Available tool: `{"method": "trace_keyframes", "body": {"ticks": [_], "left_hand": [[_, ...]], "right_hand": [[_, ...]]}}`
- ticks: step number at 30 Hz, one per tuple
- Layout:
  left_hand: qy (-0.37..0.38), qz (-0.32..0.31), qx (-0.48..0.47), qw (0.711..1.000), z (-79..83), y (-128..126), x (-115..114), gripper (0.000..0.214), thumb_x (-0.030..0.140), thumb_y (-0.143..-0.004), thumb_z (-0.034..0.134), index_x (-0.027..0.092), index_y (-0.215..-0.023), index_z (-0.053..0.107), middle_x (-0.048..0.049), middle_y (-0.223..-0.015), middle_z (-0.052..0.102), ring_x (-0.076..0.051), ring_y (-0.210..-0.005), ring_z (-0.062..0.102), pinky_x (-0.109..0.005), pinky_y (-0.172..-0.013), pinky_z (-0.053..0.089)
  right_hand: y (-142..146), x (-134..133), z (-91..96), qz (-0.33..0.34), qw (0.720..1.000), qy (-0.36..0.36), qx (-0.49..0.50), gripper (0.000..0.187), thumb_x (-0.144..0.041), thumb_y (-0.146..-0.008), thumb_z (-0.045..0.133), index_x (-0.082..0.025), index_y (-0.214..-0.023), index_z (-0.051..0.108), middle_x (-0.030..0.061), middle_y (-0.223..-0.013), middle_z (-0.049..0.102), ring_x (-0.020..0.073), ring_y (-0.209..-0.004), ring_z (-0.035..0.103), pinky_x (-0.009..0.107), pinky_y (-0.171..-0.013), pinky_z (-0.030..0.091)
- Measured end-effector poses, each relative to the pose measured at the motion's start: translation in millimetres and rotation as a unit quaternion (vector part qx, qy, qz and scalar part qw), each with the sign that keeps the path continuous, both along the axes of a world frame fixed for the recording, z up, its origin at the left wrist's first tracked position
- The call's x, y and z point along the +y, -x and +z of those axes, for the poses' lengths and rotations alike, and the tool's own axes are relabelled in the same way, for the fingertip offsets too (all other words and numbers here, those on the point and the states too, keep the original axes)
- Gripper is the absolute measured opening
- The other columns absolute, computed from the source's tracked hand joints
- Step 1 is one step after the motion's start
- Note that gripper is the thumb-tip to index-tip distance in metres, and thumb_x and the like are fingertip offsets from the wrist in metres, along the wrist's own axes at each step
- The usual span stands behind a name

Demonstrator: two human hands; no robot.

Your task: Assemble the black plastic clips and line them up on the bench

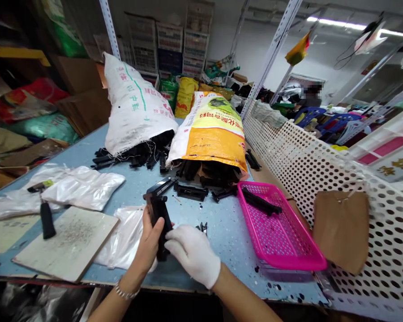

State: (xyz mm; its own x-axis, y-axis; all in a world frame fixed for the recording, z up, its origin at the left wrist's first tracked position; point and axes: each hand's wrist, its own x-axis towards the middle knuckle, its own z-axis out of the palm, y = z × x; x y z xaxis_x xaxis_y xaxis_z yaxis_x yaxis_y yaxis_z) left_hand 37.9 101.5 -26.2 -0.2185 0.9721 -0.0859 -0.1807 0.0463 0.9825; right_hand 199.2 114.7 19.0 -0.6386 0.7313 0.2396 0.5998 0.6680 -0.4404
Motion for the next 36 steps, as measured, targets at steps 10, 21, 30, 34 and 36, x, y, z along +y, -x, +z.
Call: {"method": "trace_keyframes", "body": {"ticks": [10, 21, 30, 34, 36], "left_hand": [[0.010, -0.138, 0.174, 0.975, 29.0, 18, -43, 0.066, 0.045, -0.095, 0.051, 0.030, -0.154, 0.026, -0.0067, -0.160, 0.031, -0.031, -0.141, 0.038, -0.047, -0.114, 0.036], [-0.008, -0.125, 0.262, 0.957, 32.6, 22, -60, 0.067, 0.041, -0.093, 0.054, 0.028, -0.154, 0.028, -0.0092, -0.156, 0.039, -0.034, -0.140, 0.040, -0.052, -0.115, 0.032], [-0.009, -0.172, 0.246, 0.954, 40.5, 39, -58, 0.064, 0.039, -0.095, 0.051, 0.030, -0.154, 0.027, -0.0052, -0.160, 0.031, -0.029, -0.147, 0.029, -0.050, -0.121, 0.020], [-0.009, -0.192, 0.257, 0.947, 46.0, 39, -60, 0.064, 0.039, -0.094, 0.053, 0.031, -0.153, 0.030, -0.0030, -0.159, 0.033, -0.029, -0.146, 0.030, -0.050, -0.121, 0.021], [-0.013, -0.211, 0.262, 0.942, 43.8, 37, -62, 0.063, 0.039, -0.095, 0.052, 0.032, -0.153, 0.030, -0.0017, -0.159, 0.033, -0.028, -0.147, 0.029, -0.049, -0.122, 0.020]], "right_hand": [[-5, 39, 31.1, 0.096, 0.947, -0.214, -0.217, 0.029, -0.034, -0.103, 0.039, -0.015, -0.090, 0.058, 0.0069, -0.079, 0.059, 0.0206, -0.072, 0.054, 0.033, -0.064, 0.037], [3, 21, 19.1, 0.015, 0.987, 0.159, -0.026, 0.033, -0.036, -0.098, 0.035, -0.018, -0.076, 0.051, -0.0016, -0.063, 0.047, 0.0120, -0.054, 0.043, 0.024, -0.054, 0.034], [0, 18, 28.3, 0.042, 0.994, 0.001, -0.102, 0.037, -0.043, -0.102, 0.039, -0.015, -0.091, 0.059, 0.0075, -0.081, 0.061, 0.0176, -0.072, 0.056, 0.029, -0.066, 0.041], [-7, 30, 32.3, 0.128, 0.972, -0.097, -0.172, 0.041, -0.040, -0.101, 0.038, -0.014, -0.078, 0.060, 0.0103, -0.072, 0.060, 0.0193, -0.066, 0.055, 0.031, -0.062, 0.039], [-9, 29, 25.6, 0.117, 0.986, 0.014, -0.115, 0.040, -0.046, -0.095, 0.047, -0.016, -0.070, 0.056, 0.0074, -0.066, 0.057, 0.0174, -0.060, 0.051, 0.030, -0.059, 0.037]]}}
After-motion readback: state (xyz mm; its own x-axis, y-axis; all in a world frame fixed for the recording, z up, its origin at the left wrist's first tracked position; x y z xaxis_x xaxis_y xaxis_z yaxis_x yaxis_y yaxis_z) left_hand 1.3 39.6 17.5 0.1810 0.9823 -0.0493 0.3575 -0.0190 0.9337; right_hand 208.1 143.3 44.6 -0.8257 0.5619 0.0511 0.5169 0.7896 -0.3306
